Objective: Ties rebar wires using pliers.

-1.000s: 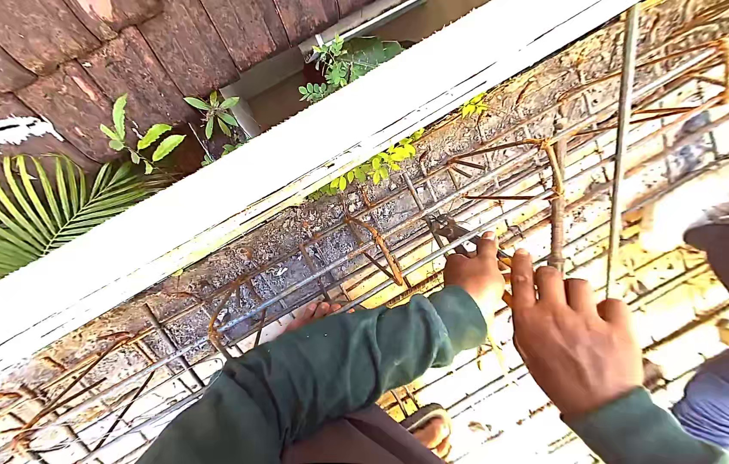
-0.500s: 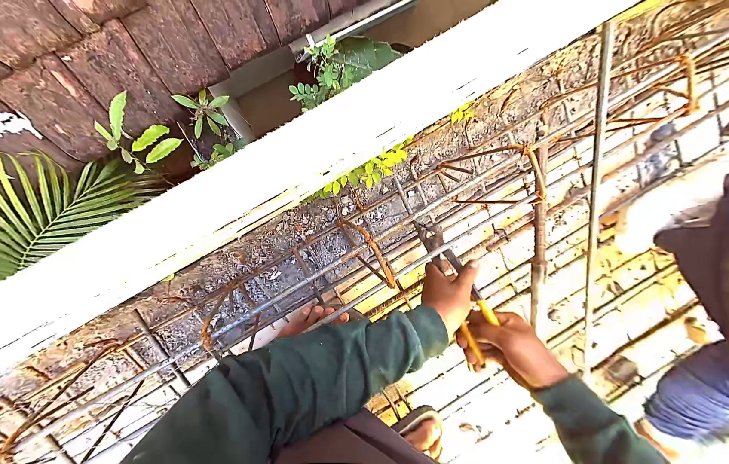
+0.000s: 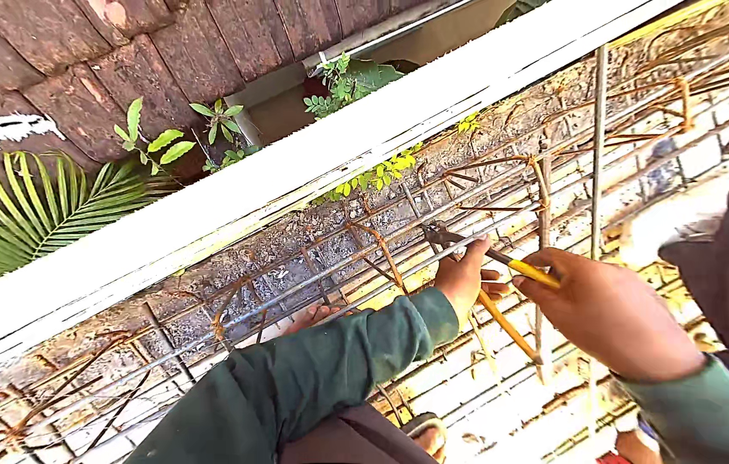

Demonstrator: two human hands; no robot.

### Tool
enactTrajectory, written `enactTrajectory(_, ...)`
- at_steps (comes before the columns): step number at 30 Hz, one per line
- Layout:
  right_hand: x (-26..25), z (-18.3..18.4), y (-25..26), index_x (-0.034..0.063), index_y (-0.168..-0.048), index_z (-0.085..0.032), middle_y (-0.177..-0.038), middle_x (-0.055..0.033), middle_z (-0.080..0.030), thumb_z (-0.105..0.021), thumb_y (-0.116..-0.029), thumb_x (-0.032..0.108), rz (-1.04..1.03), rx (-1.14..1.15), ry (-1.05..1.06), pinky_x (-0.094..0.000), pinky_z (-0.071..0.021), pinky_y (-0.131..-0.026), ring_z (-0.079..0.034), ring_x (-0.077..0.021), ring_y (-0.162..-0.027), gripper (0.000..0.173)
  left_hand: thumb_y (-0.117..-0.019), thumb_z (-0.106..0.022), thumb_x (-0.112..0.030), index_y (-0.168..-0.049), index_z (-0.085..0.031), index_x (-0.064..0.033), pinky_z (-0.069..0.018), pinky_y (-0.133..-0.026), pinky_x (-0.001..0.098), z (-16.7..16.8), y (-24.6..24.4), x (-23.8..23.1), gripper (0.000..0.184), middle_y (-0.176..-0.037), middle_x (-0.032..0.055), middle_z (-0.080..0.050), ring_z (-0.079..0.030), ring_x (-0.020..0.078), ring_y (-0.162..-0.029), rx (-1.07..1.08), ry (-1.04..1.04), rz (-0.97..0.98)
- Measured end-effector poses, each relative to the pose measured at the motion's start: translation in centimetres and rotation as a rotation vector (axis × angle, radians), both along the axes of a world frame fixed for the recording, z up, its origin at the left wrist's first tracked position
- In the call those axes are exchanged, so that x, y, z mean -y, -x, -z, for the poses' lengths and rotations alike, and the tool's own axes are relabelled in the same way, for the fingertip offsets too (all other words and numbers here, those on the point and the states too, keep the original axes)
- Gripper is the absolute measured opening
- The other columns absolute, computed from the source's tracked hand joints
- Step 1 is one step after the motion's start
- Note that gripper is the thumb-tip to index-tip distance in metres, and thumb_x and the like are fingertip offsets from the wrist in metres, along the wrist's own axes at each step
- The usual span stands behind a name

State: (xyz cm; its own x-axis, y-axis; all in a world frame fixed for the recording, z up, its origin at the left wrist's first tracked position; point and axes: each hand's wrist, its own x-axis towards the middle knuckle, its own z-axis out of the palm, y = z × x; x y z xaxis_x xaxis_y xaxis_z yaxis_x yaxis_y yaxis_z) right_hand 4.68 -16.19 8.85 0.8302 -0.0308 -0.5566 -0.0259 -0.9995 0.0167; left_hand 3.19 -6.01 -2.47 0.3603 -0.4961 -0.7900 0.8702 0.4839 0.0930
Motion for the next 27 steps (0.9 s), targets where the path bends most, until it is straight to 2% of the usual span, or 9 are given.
enactTrajectory(3,-1.9,-0.6,1.2,0.0038,-0.115,-0.067,-0.092,-0.02,-0.069,-0.082,-0.0843,0.042,-0.359,0.028,0.204,-0.0608,-0.0531,-0.061,-0.069,-0.0436,-0.083,0.051,-0.1056,-0.039,-0.059,-0.121,-0.059,-0.0019,-0.0548,-0.067,0.0346,-0.9,-0.5,0.0,0.063,-0.089,0.0127,-0.068,-0.065,0.0185,-0.073,-0.039,-0.056,-0.006)
enactTrajectory(5,-2.8,-0.5,2.6,-0.0054,-0.134,-0.058,-0.107,-0.0262,-0.066,-0.089,-0.0747,0.04,-0.569,0.09,0.353,-0.062,-0.0503,-0.075,-0.065,-0.0469,-0.097,0.081,-0.1047,-0.042,-0.061,-0.125,-0.058,-0.0031,-0.0546,-0.073,0.0378,-1.2,-0.7,-0.1,0.063,-0.098,0.0141,-0.065,-0.064,0.0209,-0.081,-0.093,-0.039,-0.039)
enactTrajectory(7,-2.7,0.6,3.1,-0.0121,-0.144,-0.046,-0.115,-0.0316,-0.061,-0.076,-0.0883,0.01,-0.655,0.142,0.489,-0.0613,-0.0502,-0.082,-0.063,-0.0487,-0.102,0.067,-0.1044,-0.045,-0.058,-0.133,-0.054,-0.0046,-0.0563,-0.076,0.0374,-1.3,-1.4,0.1,0.062,-0.105,0.0147,-0.065,-0.065,0.0213,-0.087,-0.153,0.027,-0.111)
enactTrajectory(9,-1.9,1.5,2.3,-0.0154,-0.129,-0.052,-0.101,-0.0304,-0.062,-0.067,-0.0913,-0.004,-0.648,0.183,0.488,-0.056,-0.0528,-0.071,-0.066,-0.0474,-0.09,0.042,-0.1051,-0.046,-0.056,-0.136,-0.051,-0.006,-0.0561,-0.079,0.0369,-1.9,-1.6,0.0,0.059,-0.111,0.0145,-0.065,-0.065,0.0211,-0.092,-0.174,0.08,-0.139)
enactTrajectory(15,-8.2,-2.8,-2.2,0.0026,-0.09,-0.069,-0.086,-0.0176,-0.069,-0.068,-0.0911,0.019,-0.221,-0.353,0.465,-0.0546,-0.0557,-0.066,-0.071,-0.0383,-0.085,0.016,-0.1074,-0.046,-0.048,-0.14,-0.048,-0.0045,-0.0549,-0.085,0.0409,-4.7,0.0,-2.0,0.054,-0.112,0.0162,-0.065,-0.065,0.0238,-0.098,0.022,0.038,-0.054)
enactTrajectory(17,-7.6,-2.8,-2.9,0.0042,-0.087,-0.068,-0.084,-0.016,-0.069,-0.062,-0.0975,0.023,0.005,-0.51,0.303,-0.0545,-0.0551,-0.071,-0.07,-0.0345,-0.084,0.022,-0.1056,-0.052,-0.046,-0.153,-0.031,-0.0045,-0.0536,-0.095,0.046,-4.7,0.8,-1.7,0.067,-0.126,0.0223,-0.06,-0.063,0.0293,-0.111,0.055,0.011,-0.026)
enactTrajectory(20,-2.0,0.2,0.6,0.0063,-0.083,-0.065,-0.066,-0.0047,-0.068,-0.055,-0.1013,0.015,0.546,-0.524,-0.21,-0.0329,-0.0555,-0.048,-0.065,-0.016,-0.051,0.022,-0.1028,-0.057,-0.049,-0.161,-0.008,-0.0085,-0.0552,-0.087,0.0464,-4.4,1.6,-0.7,0.086,-0.132,0.0281,-0.055,-0.064,0.0325,-0.107,-0.002,-0.085,0.109)
enactTrajectory(22,1.2,3.3,4.6,0.005,-0.087,-0.064,-0.065,-0.0033,-0.068,-0.048,-0.0957,0.008,0.835,-0.477,-0.517,-0.0319,-0.0557,-0.046,-0.064,-0.0151,-0.049,0.019,-0.105,-0.055,-0.045,-0.162,0.007,-0.0102,-0.0543,-0.092,0.0479,-3.4,2.3,-0.4,0.091,-0.139,0.0313,-0.051,-0.063,0.0347,-0.113,0.011,-0.127,0.24)
enactTrajectory(27,4.1,5.0,5.0,0.0042,-0.09,-0.065,-0.069,-0.0059,-0.072,-0.05,-0.0934,0.006,0.871,-0.513,-0.587,-0.0342,-0.0594,-0.05,-0.068,-0.0186,-0.052,0.015,-0.1059,-0.056,-0.038,-0.161,-0.005,-0.0044,-0.0533,-0.098,0.0483,-2.4,3.0,0.5,0.082,-0.132,0.0278,-0.058,-0.065,0.0332,-0.115,0.124,-0.262,0.371)
